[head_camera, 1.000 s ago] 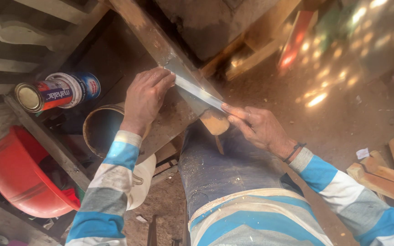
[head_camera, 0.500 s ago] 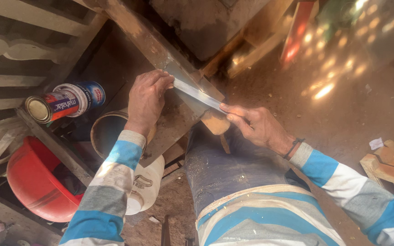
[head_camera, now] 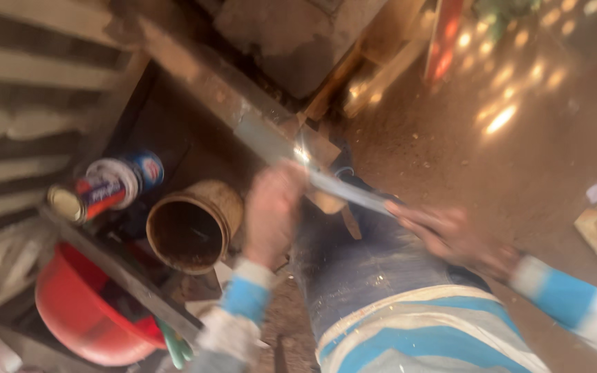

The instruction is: The person files a flat metal strip using a hand file. They hold the metal piece by hand and move the tool across its edges at a workbench, occasionally dipping the piece into a container of liquid on the bench.

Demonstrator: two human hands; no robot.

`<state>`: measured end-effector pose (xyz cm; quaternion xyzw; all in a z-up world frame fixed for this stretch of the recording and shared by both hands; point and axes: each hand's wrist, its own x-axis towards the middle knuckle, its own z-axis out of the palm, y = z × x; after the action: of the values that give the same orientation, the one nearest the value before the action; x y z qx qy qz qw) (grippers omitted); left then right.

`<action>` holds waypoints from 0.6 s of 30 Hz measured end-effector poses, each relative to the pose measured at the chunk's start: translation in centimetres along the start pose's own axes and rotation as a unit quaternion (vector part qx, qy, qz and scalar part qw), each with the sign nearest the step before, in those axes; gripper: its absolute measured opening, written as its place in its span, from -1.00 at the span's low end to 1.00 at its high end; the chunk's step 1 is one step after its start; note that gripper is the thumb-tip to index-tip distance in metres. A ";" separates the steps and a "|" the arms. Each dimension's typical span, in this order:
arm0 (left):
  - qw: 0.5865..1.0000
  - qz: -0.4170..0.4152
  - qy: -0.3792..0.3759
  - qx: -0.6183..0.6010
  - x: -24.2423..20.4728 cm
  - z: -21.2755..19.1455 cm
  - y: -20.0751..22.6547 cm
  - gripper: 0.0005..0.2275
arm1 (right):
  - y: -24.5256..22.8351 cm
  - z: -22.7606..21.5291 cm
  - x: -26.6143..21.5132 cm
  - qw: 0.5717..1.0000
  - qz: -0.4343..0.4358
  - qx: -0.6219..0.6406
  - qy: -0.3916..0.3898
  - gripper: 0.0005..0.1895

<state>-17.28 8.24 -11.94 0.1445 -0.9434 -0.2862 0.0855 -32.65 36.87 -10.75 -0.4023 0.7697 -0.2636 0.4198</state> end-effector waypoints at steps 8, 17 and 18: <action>0.995 -0.076 -0.035 0.045 5.0 -5.4 -12.6 -0.82 | -5.3 1.4 15.9 0.999 -0.012 0.035 -0.035 -0.55; 1.000 -0.022 -0.003 0.018 1.8 -3.1 -5.3 -0.72 | -3.3 1.5 6.4 0.985 0.087 -0.092 -0.120 -0.49; 0.919 -0.245 0.040 -0.306 1.0 -1.5 -1.4 -0.75 | -2.6 0.3 2.9 0.997 0.011 -0.044 -0.063 -0.47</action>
<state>-17.56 6.02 -11.42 0.3496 -0.7408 -0.5665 0.0901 -32.33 33.04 -10.18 -0.4281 0.7569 -0.1985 0.4521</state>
